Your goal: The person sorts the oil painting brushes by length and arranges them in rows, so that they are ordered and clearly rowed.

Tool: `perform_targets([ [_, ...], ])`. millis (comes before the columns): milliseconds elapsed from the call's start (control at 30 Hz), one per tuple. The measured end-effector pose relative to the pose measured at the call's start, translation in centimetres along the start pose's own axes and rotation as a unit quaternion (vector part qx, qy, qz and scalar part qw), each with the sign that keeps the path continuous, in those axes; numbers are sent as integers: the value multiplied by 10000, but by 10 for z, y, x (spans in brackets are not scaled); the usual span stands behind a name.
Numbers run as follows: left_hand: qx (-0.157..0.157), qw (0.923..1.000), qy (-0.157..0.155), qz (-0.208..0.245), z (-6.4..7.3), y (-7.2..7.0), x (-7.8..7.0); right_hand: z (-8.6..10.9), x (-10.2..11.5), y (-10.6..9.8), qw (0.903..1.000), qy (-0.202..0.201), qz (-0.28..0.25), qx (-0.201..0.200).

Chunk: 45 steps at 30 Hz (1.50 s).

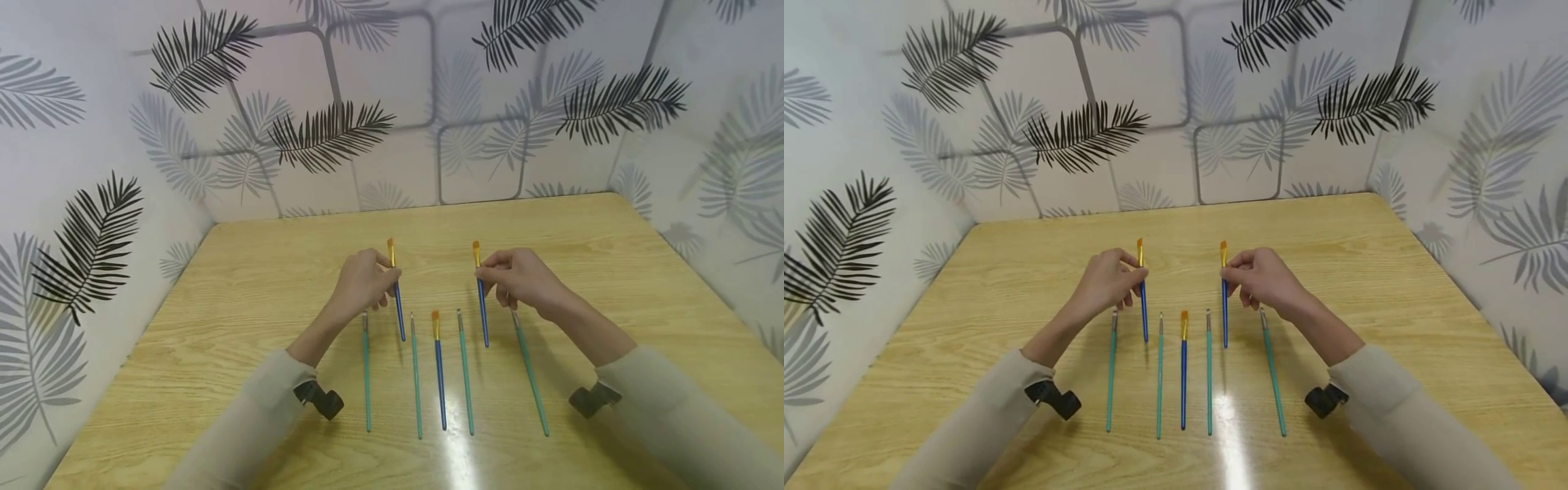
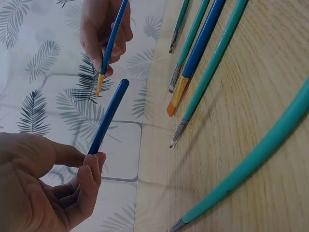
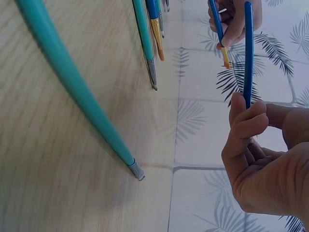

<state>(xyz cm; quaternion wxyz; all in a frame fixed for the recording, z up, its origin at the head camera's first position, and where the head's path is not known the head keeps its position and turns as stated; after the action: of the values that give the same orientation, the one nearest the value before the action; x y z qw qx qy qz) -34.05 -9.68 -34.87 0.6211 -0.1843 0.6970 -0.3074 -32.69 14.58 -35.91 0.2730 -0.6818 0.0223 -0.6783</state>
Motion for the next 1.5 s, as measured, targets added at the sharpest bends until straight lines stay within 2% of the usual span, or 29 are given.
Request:
perform_targets([
  [300, -131, 9999, 44, 90, -9, -3, 7, -9, -2, -1, 9999, 33, -105, -45],
  [533, -207, 9995, 201, 100, -16, -6, 3, -16, 0, -2, 9999, 43, -145, -73],
  [767, -232, 9995, 23, 235, -23, -5, 6, -22, 6, -1, 9998, -8, -169, -118],
  [1033, -197, 9991, 142, 362, -30, -4, 1, -31, 10, -3, 9997, -12, -207, -158],
  [1267, -160, 9993, 186, 271, -37, -4, -1, -40, 10, -1, 9994, 15, -272, -209],
  [1500, -236, 9991, 114, 319, -43, -3, 0, -51, 12, 1, 9992, 15, -323, -252],
])
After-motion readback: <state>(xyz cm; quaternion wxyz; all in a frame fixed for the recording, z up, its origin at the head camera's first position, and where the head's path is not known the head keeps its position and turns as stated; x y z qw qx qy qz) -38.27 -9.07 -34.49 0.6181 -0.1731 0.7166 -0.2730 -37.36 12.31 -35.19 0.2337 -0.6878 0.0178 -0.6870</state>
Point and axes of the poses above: each hand's wrist, its own z-axis away from the middle knuckle, its own y-axis out of the palm, x = y × z, the point moved 9 cm from there along -z, towards the middle knuckle, and after that the axes turned 1 degree about -y, right-handed, at the moved point
